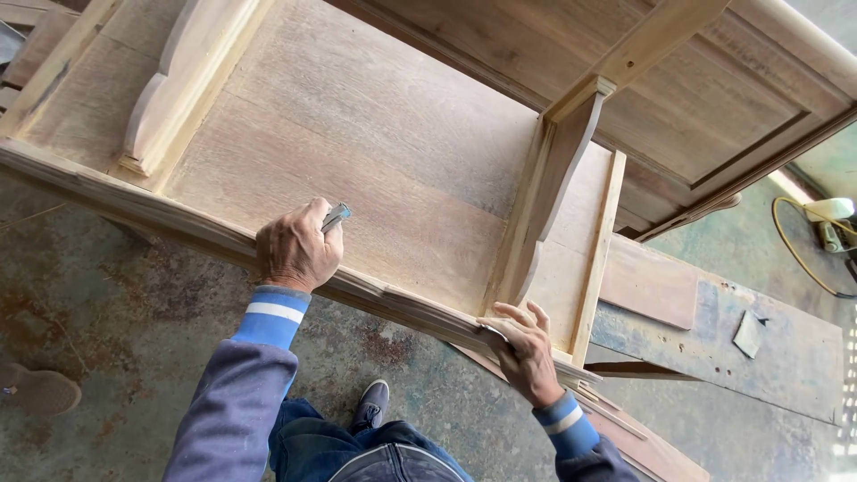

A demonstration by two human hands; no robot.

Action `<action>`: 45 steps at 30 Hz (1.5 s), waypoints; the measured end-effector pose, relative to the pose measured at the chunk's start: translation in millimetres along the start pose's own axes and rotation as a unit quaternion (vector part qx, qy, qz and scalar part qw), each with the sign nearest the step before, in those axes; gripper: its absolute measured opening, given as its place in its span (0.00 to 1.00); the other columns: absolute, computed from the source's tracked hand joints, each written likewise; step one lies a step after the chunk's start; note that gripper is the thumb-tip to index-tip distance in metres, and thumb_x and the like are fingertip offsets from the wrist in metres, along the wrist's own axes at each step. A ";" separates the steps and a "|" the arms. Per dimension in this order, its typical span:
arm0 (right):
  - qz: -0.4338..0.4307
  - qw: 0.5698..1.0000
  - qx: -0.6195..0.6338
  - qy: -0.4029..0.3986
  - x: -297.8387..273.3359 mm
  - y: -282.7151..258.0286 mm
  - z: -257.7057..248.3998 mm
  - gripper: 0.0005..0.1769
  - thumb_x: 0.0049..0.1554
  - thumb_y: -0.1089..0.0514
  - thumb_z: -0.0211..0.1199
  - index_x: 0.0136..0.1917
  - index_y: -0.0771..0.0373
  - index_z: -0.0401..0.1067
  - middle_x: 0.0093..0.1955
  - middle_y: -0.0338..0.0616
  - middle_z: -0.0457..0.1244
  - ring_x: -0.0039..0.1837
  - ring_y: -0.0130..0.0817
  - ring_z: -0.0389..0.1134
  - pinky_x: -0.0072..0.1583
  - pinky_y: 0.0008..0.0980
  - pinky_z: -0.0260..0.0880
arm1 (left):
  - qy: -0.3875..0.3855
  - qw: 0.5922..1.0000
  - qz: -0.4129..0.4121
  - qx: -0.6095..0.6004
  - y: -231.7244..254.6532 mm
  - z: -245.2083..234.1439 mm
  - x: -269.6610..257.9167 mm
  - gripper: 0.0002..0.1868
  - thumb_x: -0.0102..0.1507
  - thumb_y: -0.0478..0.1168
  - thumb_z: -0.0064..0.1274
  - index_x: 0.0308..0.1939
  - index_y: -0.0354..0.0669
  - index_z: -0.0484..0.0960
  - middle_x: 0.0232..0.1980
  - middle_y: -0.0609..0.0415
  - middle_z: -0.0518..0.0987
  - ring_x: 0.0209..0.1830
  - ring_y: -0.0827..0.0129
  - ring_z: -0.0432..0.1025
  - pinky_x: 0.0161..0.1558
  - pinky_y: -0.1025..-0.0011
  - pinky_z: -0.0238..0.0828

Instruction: Sanding the various joints and surfaces of a wooden furniture frame.

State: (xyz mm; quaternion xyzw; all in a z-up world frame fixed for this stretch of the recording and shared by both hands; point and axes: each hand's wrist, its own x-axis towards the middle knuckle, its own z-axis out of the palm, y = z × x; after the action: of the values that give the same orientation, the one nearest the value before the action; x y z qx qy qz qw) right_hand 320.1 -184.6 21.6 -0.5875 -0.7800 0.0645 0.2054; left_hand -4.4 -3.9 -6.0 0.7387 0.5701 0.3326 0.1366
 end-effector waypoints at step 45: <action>-0.060 0.985 -0.093 -0.136 197.4 -180.4 116.2 0.08 0.64 0.61 0.57 0.55 0.55 0.75 0.40 0.41 0.71 0.48 0.34 0.74 0.82 0.58 0.41 | -0.095 0.994 0.028 0.050 -130.1 -47.1 55.0 0.08 0.68 0.42 0.51 0.41 0.42 0.79 0.27 0.46 0.80 0.24 0.55 0.77 0.29 0.58 0.73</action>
State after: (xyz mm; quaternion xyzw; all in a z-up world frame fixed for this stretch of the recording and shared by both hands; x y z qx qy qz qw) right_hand 69.1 -36.4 26.2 -0.5417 -0.8373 0.0589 0.0455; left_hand -125.6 79.7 -28.2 0.7883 0.5499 0.2359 0.1435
